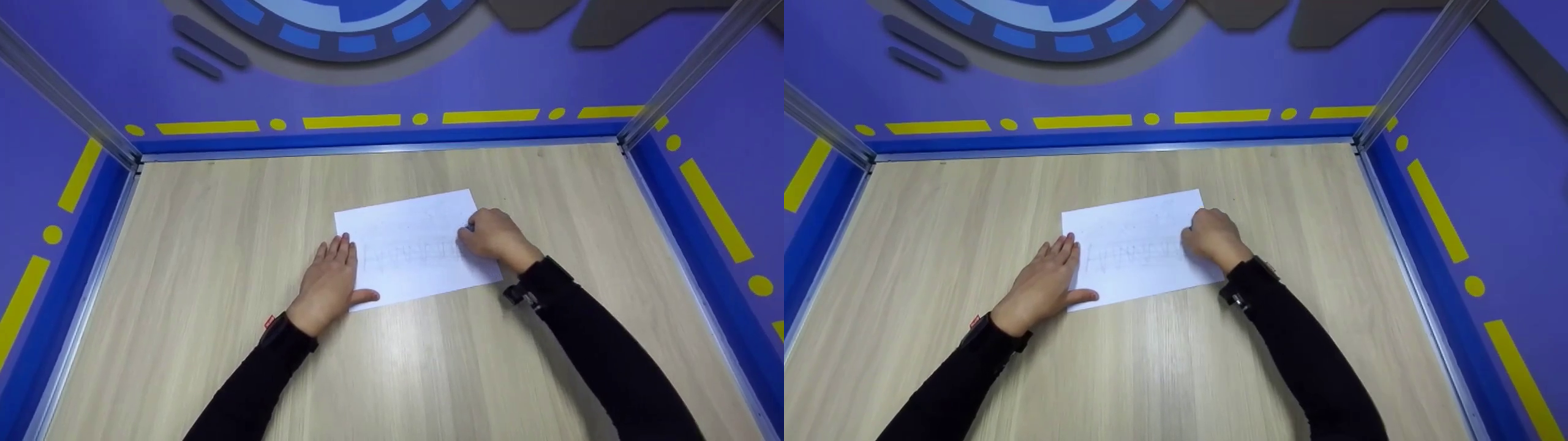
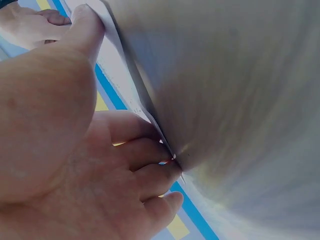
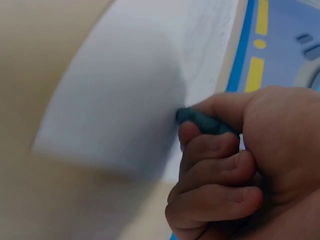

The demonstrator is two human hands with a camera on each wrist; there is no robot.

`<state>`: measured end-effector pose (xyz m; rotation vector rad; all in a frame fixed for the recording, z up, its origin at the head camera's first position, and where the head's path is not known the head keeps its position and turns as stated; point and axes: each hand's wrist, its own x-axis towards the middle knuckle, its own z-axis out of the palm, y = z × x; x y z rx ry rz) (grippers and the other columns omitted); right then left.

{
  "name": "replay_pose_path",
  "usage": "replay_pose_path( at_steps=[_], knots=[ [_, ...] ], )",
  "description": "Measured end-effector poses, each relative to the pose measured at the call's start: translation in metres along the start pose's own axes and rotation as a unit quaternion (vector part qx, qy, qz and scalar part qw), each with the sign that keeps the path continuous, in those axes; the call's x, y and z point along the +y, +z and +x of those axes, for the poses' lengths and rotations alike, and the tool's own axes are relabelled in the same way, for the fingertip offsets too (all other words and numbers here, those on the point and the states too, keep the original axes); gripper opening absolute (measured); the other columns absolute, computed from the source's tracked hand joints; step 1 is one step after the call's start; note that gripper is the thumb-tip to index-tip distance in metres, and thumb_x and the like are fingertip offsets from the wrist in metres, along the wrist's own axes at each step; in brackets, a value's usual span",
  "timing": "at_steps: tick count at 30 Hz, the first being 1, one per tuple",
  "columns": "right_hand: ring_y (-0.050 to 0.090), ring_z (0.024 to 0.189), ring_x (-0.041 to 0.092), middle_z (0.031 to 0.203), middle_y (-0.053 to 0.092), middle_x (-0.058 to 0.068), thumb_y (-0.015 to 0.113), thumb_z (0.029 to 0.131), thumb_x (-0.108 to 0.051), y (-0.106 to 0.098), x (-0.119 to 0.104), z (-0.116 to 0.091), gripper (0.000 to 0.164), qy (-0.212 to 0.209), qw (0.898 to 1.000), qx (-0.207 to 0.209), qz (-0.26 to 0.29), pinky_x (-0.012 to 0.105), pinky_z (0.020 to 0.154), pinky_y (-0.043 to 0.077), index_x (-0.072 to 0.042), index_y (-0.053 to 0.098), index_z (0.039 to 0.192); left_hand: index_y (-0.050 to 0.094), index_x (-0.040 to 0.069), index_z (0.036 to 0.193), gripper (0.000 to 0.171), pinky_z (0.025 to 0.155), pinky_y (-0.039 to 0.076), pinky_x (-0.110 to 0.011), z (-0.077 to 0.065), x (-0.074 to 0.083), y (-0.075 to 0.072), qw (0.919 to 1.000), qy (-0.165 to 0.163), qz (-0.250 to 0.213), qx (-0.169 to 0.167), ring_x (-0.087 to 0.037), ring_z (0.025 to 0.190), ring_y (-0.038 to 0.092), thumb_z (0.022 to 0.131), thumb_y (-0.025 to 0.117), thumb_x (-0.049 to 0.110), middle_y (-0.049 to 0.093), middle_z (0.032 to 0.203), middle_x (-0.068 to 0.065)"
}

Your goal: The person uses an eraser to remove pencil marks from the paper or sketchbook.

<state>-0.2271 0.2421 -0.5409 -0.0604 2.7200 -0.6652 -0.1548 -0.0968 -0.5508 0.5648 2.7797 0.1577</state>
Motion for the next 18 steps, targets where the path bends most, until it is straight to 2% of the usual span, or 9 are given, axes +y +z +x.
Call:
replay_pose_path(
  at_steps=[3, 6, 12, 15, 18],
  knots=[
    [0.052, 0.077, 0.024, 0.077, 0.049, 0.003, 0.06, 0.105, -0.034, 0.01, -0.029, 0.002, 0.038, -0.012, 1.0, -0.001, 0.02, 0.035, 0.068, 0.04, -0.013, 0.054, 0.074, 0.032, -0.01, 0.169, 0.119, 0.141, 0.021, -0.058, 0.0, 0.0, 0.0, 1.0, -0.002, 0.003, -0.002, -0.045, 0.17, 0.025, 0.094, 0.071, 0.074, 0.026, 0.18, -0.031],
    [0.053, 0.075, 0.024, 0.075, 0.053, 0.002, 0.063, 0.105, -0.036, 0.024, -0.068, 0.008, 0.04, -0.039, 0.999, -0.016, 0.031, 0.037, 0.069, 0.045, -0.012, 0.058, 0.074, 0.033, -0.01, 0.169, 0.119, 0.141, 0.021, -0.058, 0.0, -0.001, 0.0, 1.0, -0.003, 0.005, 0.002, -0.045, 0.17, 0.026, 0.094, 0.071, 0.074, 0.026, 0.179, -0.031],
    [0.063, 0.084, 0.027, 0.088, 0.068, 0.009, 0.062, 0.108, -0.037, 0.054, -0.139, 0.021, 0.037, -0.077, 0.994, -0.071, -0.01, 0.045, 0.083, 0.058, -0.007, 0.072, 0.089, 0.033, -0.011, 0.168, 0.118, 0.141, 0.02, -0.058, 0.0, -0.001, 0.002, 1.0, 0.003, -0.004, 0.005, -0.045, 0.17, 0.026, 0.094, 0.071, 0.073, 0.027, 0.179, -0.032],
    [0.064, 0.082, 0.027, 0.087, 0.068, 0.01, 0.061, 0.108, -0.034, 0.067, -0.156, 0.026, 0.036, -0.089, 0.992, -0.085, -0.028, 0.043, 0.079, 0.057, -0.008, 0.07, 0.085, 0.034, -0.01, 0.168, 0.117, 0.141, 0.02, -0.058, 0.0, 0.0, 0.002, 1.0, 0.003, -0.003, 0.004, -0.044, 0.17, 0.026, 0.094, 0.071, 0.073, 0.027, 0.179, -0.031],
    [0.061, 0.083, 0.027, 0.083, 0.065, 0.008, 0.063, 0.106, -0.032, 0.075, -0.158, 0.031, 0.036, -0.092, 0.992, -0.075, -0.033, 0.04, 0.075, 0.052, -0.011, 0.065, 0.077, 0.035, -0.01, 0.167, 0.117, 0.141, 0.02, -0.058, 0.0, 0.0, 0.001, 1.0, 0.001, -0.003, 0.006, -0.044, 0.17, 0.026, 0.094, 0.071, 0.073, 0.027, 0.179, -0.03]
  ],
)
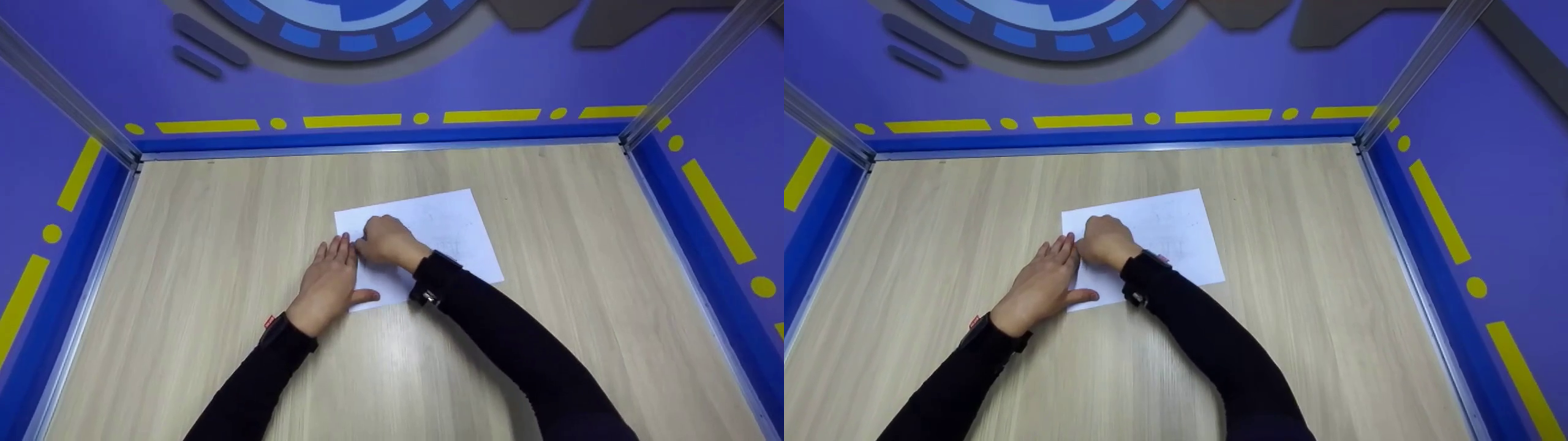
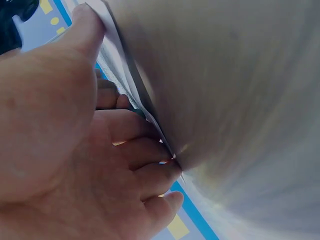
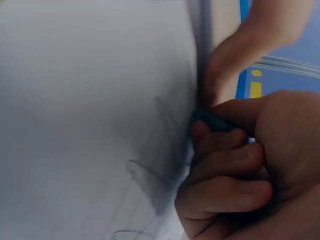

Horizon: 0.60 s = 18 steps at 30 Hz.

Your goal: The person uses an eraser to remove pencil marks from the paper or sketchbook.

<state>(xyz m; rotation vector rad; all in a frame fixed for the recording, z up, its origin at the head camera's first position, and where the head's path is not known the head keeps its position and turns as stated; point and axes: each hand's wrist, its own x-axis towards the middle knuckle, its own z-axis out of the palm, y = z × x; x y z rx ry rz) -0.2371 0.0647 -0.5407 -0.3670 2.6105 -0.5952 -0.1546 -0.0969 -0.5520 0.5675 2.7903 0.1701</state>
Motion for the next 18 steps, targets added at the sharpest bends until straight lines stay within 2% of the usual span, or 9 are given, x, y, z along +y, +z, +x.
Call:
replay_pose_path(
  at_steps=[3, 7, 9, 11, 14, 15, 18],
  knots=[
    [0.063, 0.091, 0.029, 0.088, 0.07, 0.01, 0.065, 0.103, -0.03, -0.002, 0.012, -0.001, 0.033, 0.005, 1.0, 0.016, -0.001, 0.043, 0.083, 0.054, -0.01, 0.069, 0.078, 0.035, -0.01, 0.167, 0.117, 0.141, 0.021, -0.058, 0.001, 0.0, 0.0, 1.0, 0.002, 0.001, 0.005, -0.044, 0.17, 0.027, 0.094, 0.072, 0.073, 0.028, 0.179, -0.031],
    [0.07, 0.106, 0.034, 0.11, 0.079, 0.017, 0.067, 0.1, -0.028, -0.013, 0.048, -0.013, 0.029, 0.021, 0.999, 0.042, 0.021, 0.049, 0.098, 0.06, -0.002, 0.081, 0.097, 0.034, -0.011, 0.168, 0.118, 0.141, 0.021, -0.058, 0.002, 0.0, 0.001, 1.0, 0.002, 0.002, 0.007, -0.045, 0.17, 0.028, 0.093, 0.072, 0.073, 0.028, 0.179, -0.031],
    [0.07, 0.102, 0.033, 0.107, 0.077, 0.017, 0.066, 0.098, -0.027, -0.021, 0.071, -0.022, 0.03, 0.02, 0.997, 0.058, 0.036, 0.046, 0.094, 0.059, -0.001, 0.081, 0.097, 0.034, -0.011, 0.168, 0.119, 0.141, 0.021, -0.058, 0.002, 0.0, 0.001, 1.0, 0.001, 0.001, 0.006, -0.045, 0.17, 0.027, 0.093, 0.072, 0.073, 0.028, 0.179, -0.031],
    [0.065, 0.091, 0.03, 0.094, 0.071, 0.012, 0.066, 0.097, -0.027, -0.028, 0.095, -0.032, 0.028, 0.023, 0.996, 0.072, 0.052, 0.042, 0.081, 0.055, -0.003, 0.075, 0.087, 0.033, -0.01, 0.168, 0.119, 0.141, 0.021, -0.058, 0.001, 0.0, 0.0, 1.0, 0.0, 0.001, 0.003, -0.045, 0.17, 0.026, 0.093, 0.072, 0.074, 0.027, 0.179, -0.031],
    [0.052, 0.077, 0.024, 0.079, 0.054, 0.005, 0.066, 0.098, -0.028, -0.04, 0.127, -0.046, 0.032, 0.032, 0.995, 0.082, 0.056, 0.036, 0.068, 0.039, -0.01, 0.06, 0.073, 0.032, -0.01, 0.169, 0.12, 0.141, 0.02, -0.059, 0.001, -0.001, 0.0, 1.0, -0.001, -0.003, -0.004, -0.045, 0.17, 0.024, 0.094, 0.071, 0.074, 0.025, 0.18, -0.031],
    [0.049, 0.074, 0.023, 0.076, 0.049, 0.003, 0.066, 0.098, -0.028, -0.043, 0.135, -0.05, 0.034, 0.04, 0.994, 0.083, 0.056, 0.035, 0.066, 0.035, -0.011, 0.056, 0.07, 0.031, -0.01, 0.169, 0.119, 0.141, 0.019, -0.059, 0.001, -0.001, -0.001, 1.0, -0.002, -0.005, -0.007, -0.045, 0.171, 0.024, 0.094, 0.071, 0.074, 0.024, 0.18, -0.03],
    [0.05, 0.074, 0.022, 0.073, 0.047, 0.0, 0.065, 0.1, -0.03, -0.048, 0.151, -0.058, 0.034, 0.056, 0.994, 0.085, 0.048, 0.033, 0.067, 0.035, -0.014, 0.06, 0.07, 0.029, -0.009, 0.17, 0.119, 0.142, 0.018, -0.058, 0.0, -0.001, -0.001, 0.9998, -0.007, -0.005, -0.02, -0.044, 0.172, 0.021, 0.095, 0.07, 0.074, 0.022, 0.181, -0.03]
  ],
)
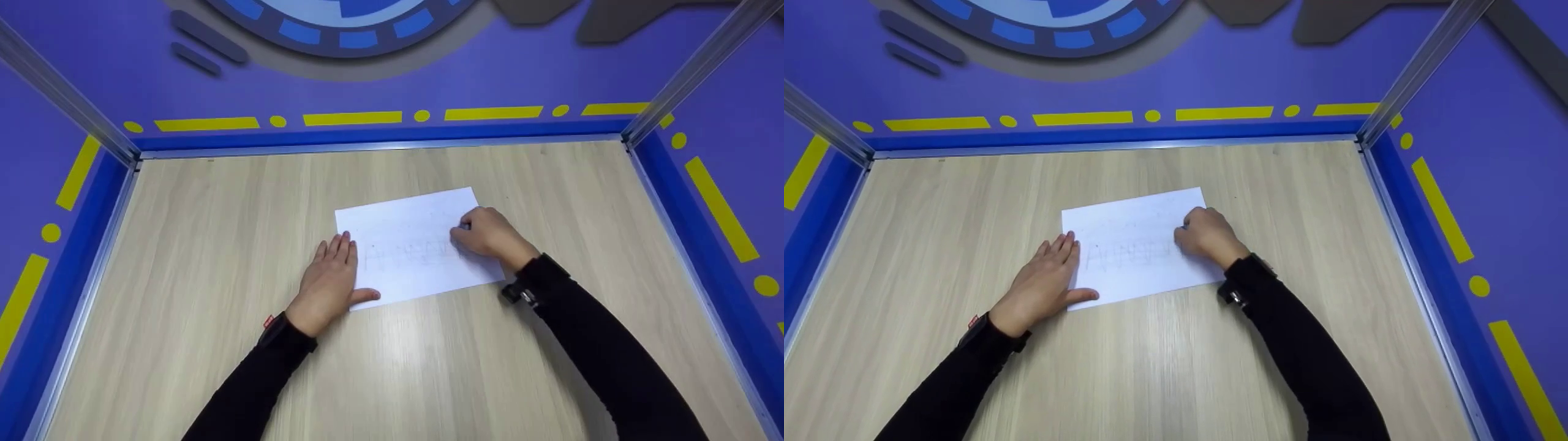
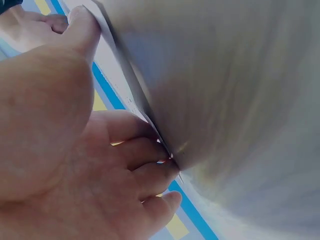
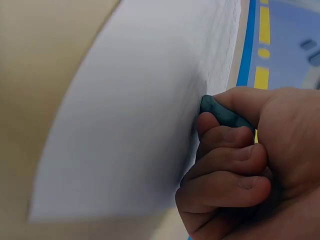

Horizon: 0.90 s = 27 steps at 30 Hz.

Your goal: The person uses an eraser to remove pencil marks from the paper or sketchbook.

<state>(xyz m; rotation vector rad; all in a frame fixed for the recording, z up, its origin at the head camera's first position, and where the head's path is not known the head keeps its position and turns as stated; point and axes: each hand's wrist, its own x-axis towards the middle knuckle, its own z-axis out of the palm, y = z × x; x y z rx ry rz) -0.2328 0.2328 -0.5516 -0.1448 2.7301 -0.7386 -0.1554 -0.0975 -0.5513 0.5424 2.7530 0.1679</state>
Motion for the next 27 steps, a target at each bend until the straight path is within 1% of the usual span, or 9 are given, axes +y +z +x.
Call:
replay_pose_path(
  at_steps=[2, 5, 10, 13, 18, 20, 22, 25, 27],
  knots=[
    [0.048, 0.075, 0.023, 0.072, 0.043, 0.0, 0.062, 0.101, -0.03, -0.002, 0.002, -0.001, 0.036, 0.006, 1.0, -0.007, -0.006, 0.033, 0.068, 0.035, -0.012, 0.056, 0.07, 0.028, -0.009, 0.171, 0.119, 0.142, 0.018, -0.058, 0.0, 0.0, 0.0, 1.0, -0.003, 0.001, -0.006, -0.043, 0.172, 0.021, 0.096, 0.069, 0.074, 0.021, 0.182, -0.029],
    [0.046, 0.072, 0.021, 0.071, 0.04, -0.001, 0.061, 0.101, -0.03, -0.002, -0.005, -0.001, 0.038, 0.019, 1.0, -0.018, -0.005, 0.033, 0.068, 0.035, -0.014, 0.051, 0.068, 0.028, -0.009, 0.17, 0.119, 0.142, 0.018, -0.057, 0.0, 0.001, 0.0, 0.9999, -0.002, 0.006, -0.009, -0.044, 0.172, 0.021, 0.096, 0.069, 0.075, 0.022, 0.181, -0.03],
    [0.041, 0.064, 0.019, 0.066, 0.034, -0.004, 0.061, 0.105, -0.036, 0.006, -0.037, 0.005, 0.048, 0.032, 0.999, -0.039, 0.019, 0.034, 0.063, 0.035, -0.018, 0.04, 0.065, 0.029, -0.01, 0.17, 0.12, 0.142, 0.018, -0.057, 0.0, 0.002, -0.001, 0.9999, -0.004, 0.014, -0.009, -0.044, 0.171, 0.022, 0.095, 0.069, 0.075, 0.023, 0.181, -0.031],
    [0.047, 0.068, 0.02, 0.07, 0.042, -0.001, 0.061, 0.106, -0.039, 0.018, -0.068, 0.013, 0.047, 0.011, 0.999, -0.049, 0.02, 0.035, 0.065, 0.04, -0.017, 0.046, 0.067, 0.029, -0.01, 0.17, 0.121, 0.142, 0.019, -0.057, 0.0, 0.002, -0.001, 0.9998, -0.004, 0.018, -0.007, -0.045, 0.171, 0.023, 0.094, 0.069, 0.075, 0.023, 0.18, -0.031],
    [0.062, 0.083, 0.026, 0.088, 0.065, 0.008, 0.06, 0.108, -0.039, 0.042, -0.12, 0.027, 0.039, -0.013, 0.997, -0.074, -0.004, 0.042, 0.08, 0.055, -0.009, 0.068, 0.085, 0.032, -0.011, 0.168, 0.12, 0.141, 0.021, -0.057, 0.002, 0.001, 0.0, 0.9999, 0.003, 0.013, 0.006, -0.045, 0.17, 0.027, 0.093, 0.071, 0.074, 0.026, 0.179, -0.032],
    [0.063, 0.083, 0.025, 0.089, 0.068, 0.008, 0.06, 0.107, -0.044, 0.06, -0.122, 0.043, 0.041, -0.028, 0.997, -0.075, -0.01, 0.041, 0.08, 0.057, -0.009, 0.071, 0.087, 0.034, -0.012, 0.167, 0.12, 0.141, 0.022, -0.058, 0.003, 0.001, 0.002, 0.9998, 0.006, 0.011, 0.014, -0.045, 0.169, 0.028, 0.093, 0.073, 0.073, 0.029, 0.178, -0.032],
    [0.064, 0.081, 0.026, 0.088, 0.069, 0.01, 0.061, 0.106, -0.041, 0.068, -0.131, 0.051, 0.04, -0.028, 0.996, -0.079, -0.009, 0.041, 0.076, 0.056, -0.008, 0.071, 0.085, 0.034, -0.012, 0.167, 0.12, 0.14, 0.023, -0.058, 0.003, 0.001, 0.002, 0.9998, 0.007, 0.01, 0.018, -0.045, 0.169, 0.029, 0.092, 0.074, 0.073, 0.029, 0.178, -0.032],
    [0.065, 0.08, 0.026, 0.086, 0.07, 0.01, 0.062, 0.104, -0.038, 0.077, -0.137, 0.058, 0.038, -0.03, 0.997, -0.074, -0.003, 0.04, 0.073, 0.055, -0.008, 0.071, 0.082, 0.033, -0.012, 0.167, 0.121, 0.14, 0.023, -0.058, 0.003, 0.001, 0.001, 0.9998, 0.005, 0.009, 0.018, -0.045, 0.169, 0.029, 0.092, 0.074, 0.073, 0.029, 0.178, -0.032],
    [0.065, 0.084, 0.027, 0.089, 0.072, 0.011, 0.062, 0.102, -0.033, 0.074, -0.143, 0.055, 0.034, -0.031, 0.997, -0.065, -0.012, 0.043, 0.077, 0.057, -0.007, 0.074, 0.083, 0.032, -0.012, 0.168, 0.121, 0.141, 0.022, -0.058, 0.003, 0.001, 0.0, 0.9998, 0.002, 0.01, 0.017, -0.044, 0.17, 0.027, 0.092, 0.074, 0.073, 0.028, 0.178, -0.031]
  ],
)
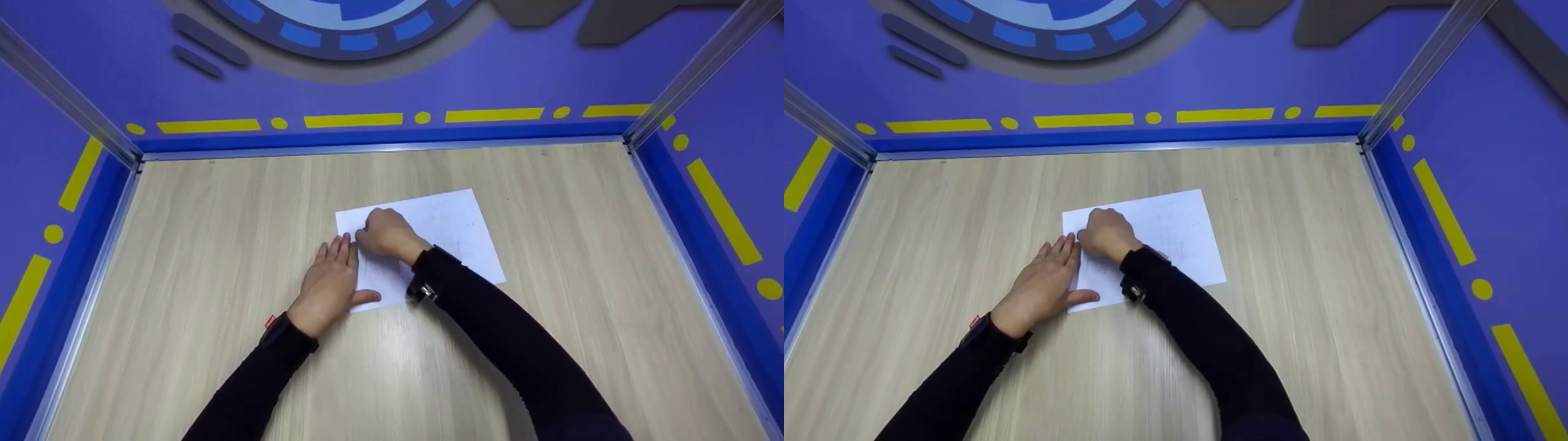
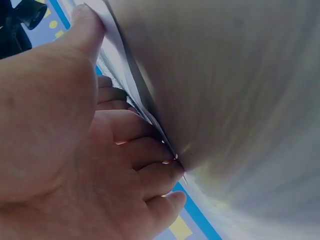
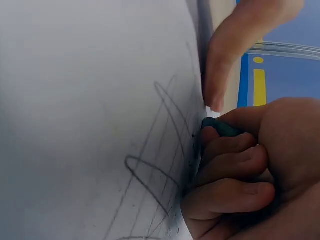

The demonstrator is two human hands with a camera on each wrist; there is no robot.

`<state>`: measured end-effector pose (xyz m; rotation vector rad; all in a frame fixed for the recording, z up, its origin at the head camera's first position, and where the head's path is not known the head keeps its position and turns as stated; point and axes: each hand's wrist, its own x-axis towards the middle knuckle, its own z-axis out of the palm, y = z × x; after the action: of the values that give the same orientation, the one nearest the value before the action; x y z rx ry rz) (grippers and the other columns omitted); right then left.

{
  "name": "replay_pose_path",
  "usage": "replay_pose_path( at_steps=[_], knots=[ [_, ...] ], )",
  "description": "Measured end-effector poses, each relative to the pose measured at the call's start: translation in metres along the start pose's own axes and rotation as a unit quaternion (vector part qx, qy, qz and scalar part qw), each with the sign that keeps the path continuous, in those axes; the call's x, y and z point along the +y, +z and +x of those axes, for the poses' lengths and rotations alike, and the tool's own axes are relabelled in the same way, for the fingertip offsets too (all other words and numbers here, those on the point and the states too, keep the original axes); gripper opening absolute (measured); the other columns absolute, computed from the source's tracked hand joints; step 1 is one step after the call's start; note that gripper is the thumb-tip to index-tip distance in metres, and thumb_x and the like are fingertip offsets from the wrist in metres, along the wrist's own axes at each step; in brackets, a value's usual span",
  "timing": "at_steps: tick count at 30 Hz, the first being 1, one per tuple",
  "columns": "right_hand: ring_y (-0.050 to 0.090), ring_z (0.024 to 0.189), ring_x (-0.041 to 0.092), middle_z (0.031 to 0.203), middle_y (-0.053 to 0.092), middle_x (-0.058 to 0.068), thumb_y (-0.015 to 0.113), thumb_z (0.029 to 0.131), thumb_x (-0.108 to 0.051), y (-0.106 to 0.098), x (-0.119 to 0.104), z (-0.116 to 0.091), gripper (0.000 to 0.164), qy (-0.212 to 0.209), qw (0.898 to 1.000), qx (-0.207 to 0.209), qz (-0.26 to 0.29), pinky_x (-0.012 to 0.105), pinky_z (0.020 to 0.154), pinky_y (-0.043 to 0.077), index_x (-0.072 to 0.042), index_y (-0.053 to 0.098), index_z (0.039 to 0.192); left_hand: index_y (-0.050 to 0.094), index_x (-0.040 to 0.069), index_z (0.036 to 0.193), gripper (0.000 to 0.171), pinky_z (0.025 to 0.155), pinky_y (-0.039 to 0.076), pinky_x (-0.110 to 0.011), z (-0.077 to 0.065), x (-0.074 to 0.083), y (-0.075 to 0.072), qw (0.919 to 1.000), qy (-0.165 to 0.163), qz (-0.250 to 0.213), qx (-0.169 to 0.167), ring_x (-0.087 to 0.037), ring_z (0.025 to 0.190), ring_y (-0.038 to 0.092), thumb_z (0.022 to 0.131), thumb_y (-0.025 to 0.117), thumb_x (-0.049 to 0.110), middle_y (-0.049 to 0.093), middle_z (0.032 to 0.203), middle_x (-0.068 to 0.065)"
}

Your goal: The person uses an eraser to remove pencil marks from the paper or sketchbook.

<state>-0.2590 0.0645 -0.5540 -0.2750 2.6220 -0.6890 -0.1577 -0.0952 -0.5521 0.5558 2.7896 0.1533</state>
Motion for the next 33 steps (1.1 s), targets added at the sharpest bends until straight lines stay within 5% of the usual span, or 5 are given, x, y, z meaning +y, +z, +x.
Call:
replay_pose_path(
  at_steps=[8, 15, 20, 27, 33],
  knots=[
    [0.071, 0.107, 0.036, 0.116, 0.079, 0.021, 0.064, 0.1, -0.027, -0.025, 0.039, -0.024, 0.034, 0.028, 0.999, 0.036, -0.013, 0.05, 0.099, 0.061, 0.001, 0.083, 0.109, 0.03, -0.011, 0.169, 0.121, 0.141, 0.02, -0.058, -0.002, 0.0, 0.0, 1.0, 0.004, 0.0, -0.004, -0.044, 0.17, 0.025, 0.093, 0.072, 0.074, 0.026, 0.179, -0.031],
    [0.063, 0.095, 0.028, 0.105, 0.073, 0.017, 0.063, 0.099, -0.033, -0.059, 0.117, -0.048, 0.035, 0.059, 0.996, 0.057, 0.029, 0.041, 0.083, 0.054, -0.002, 0.079, 0.098, 0.029, -0.012, 0.169, 0.12, 0.141, 0.02, -0.06, -0.004, -0.001, -0.001, 0.9999, 0.005, -0.003, -0.008, -0.045, 0.171, 0.023, 0.095, 0.07, 0.073, 0.025, 0.18, -0.032],
    [0.058, 0.092, 0.029, 0.105, 0.066, 0.018, 0.064, 0.101, -0.035, -0.077, 0.153, -0.066, 0.037, 0.103, 0.992, 0.066, 0.032, 0.034, 0.075, 0.043, 0.0, 0.075, 0.099, 0.029, -0.011, 0.169, 0.118, 0.141, 0.02, -0.06, -0.005, -0.001, -0.001, 0.9999, 0.005, -0.005, -0.007, -0.045, 0.171, 0.023, 0.096, 0.069, 0.073, 0.025, 0.18, -0.032],
    [0.055, 0.08, 0.028, 0.086, 0.057, 0.012, 0.06, 0.1, -0.031, -0.085, 0.16, -0.071, 0.034, 0.111, 0.991, 0.07, 0.009, 0.034, 0.066, 0.039, -0.002, 0.066, 0.084, 0.028, -0.011, 0.17, 0.119, 0.141, 0.02, -0.058, -0.003, 0.001, 0.0, 0.9999, 0.003, -0.002, -0.011, -0.045, 0.171, 0.022, 0.096, 0.069, 0.074, 0.023, 0.18, -0.031],
    [0.056, 0.082, 0.026, 0.088, 0.057, 0.009, 0.06, 0.105, -0.041, -0.066, 0.125, -0.059, 0.04, 0.091, 0.993, 0.052, 0.061, 0.035, 0.068, 0.044, -0.008, 0.063, 0.082, 0.029, -0.011, 0.169, 0.12, 0.141, 0.02, -0.057, -0.001, 0.002, -0.001, 0.9997, -0.005, 0.004, -0.023, -0.044, 0.171, 0.023, 0.095, 0.071, 0.073, 0.023, 0.18, -0.031]
  ],
)
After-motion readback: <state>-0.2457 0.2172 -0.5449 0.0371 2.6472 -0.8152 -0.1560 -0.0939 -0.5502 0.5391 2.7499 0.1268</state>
